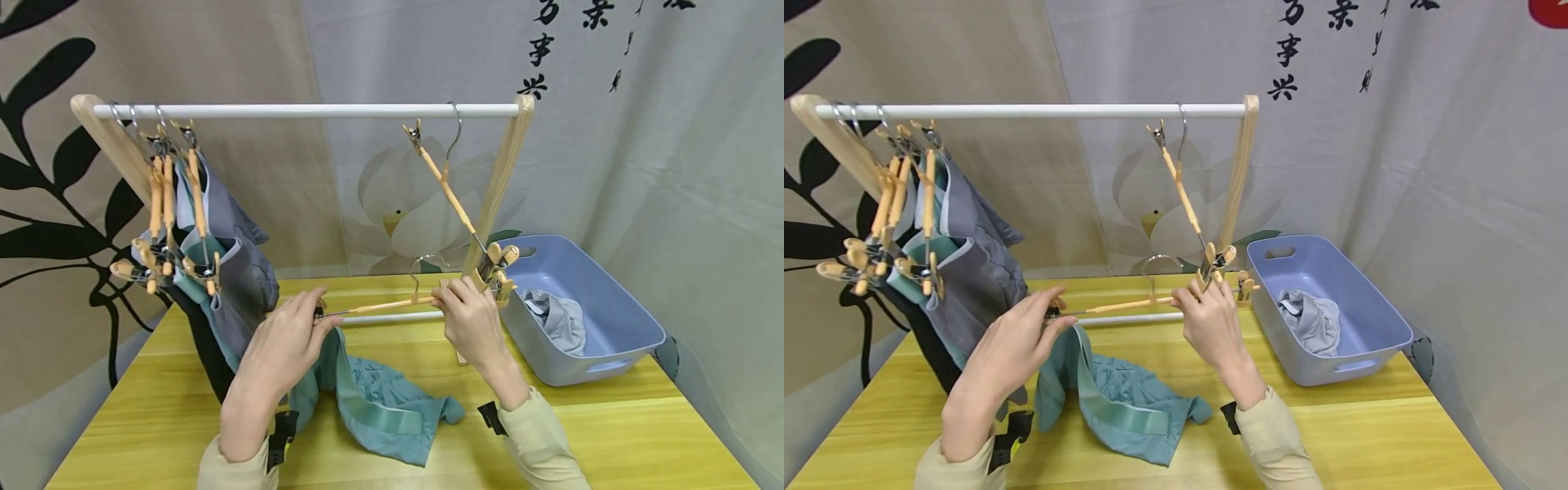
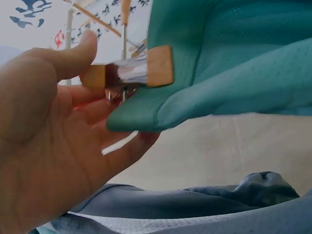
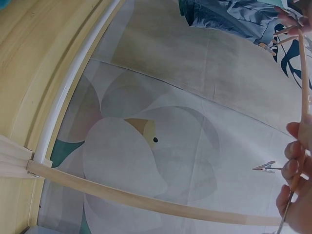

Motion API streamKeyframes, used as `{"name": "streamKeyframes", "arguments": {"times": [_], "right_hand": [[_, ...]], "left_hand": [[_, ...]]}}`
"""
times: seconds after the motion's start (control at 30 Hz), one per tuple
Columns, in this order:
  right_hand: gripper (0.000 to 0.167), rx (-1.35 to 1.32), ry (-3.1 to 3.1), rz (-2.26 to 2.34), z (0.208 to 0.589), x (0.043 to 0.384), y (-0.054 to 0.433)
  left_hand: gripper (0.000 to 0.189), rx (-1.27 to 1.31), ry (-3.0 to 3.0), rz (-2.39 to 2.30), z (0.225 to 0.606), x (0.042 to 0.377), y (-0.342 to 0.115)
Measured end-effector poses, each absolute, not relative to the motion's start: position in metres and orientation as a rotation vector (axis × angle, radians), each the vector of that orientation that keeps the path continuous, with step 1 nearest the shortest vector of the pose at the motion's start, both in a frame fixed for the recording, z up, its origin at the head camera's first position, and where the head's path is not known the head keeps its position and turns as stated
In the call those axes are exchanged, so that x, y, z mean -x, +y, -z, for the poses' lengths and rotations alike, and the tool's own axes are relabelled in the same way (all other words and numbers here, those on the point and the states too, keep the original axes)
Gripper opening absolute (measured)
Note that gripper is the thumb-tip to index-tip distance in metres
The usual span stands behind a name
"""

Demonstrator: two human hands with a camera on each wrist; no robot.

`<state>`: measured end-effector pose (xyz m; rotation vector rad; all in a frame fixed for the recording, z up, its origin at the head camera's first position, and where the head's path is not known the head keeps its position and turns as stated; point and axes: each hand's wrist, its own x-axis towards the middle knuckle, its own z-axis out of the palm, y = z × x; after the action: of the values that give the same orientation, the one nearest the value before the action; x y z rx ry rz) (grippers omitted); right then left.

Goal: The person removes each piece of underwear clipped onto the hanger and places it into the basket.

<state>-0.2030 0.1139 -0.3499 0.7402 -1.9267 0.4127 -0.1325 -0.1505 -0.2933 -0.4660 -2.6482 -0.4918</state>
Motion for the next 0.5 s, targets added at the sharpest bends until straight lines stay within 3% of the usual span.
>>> {"name": "streamKeyframes", "arguments": {"times": [0.1,0.27,0.5], "right_hand": [[0.014,-0.756,-1.930,-0.420,0.3507,0.2035,0.1152],[0.032,-0.765,-1.931,-0.402,0.3504,0.2036,0.1169],[0.022,-0.772,-1.926,-0.412,0.3501,0.2035,0.1166]], "left_hand": [[0.045,0.490,-2.683,0.543,0.2920,0.1309,-0.1514],[0.031,0.520,-2.627,0.548,0.2932,0.1303,-0.1517],[0.017,0.552,-2.482,0.506,0.2970,0.1314,-0.1510]]}}
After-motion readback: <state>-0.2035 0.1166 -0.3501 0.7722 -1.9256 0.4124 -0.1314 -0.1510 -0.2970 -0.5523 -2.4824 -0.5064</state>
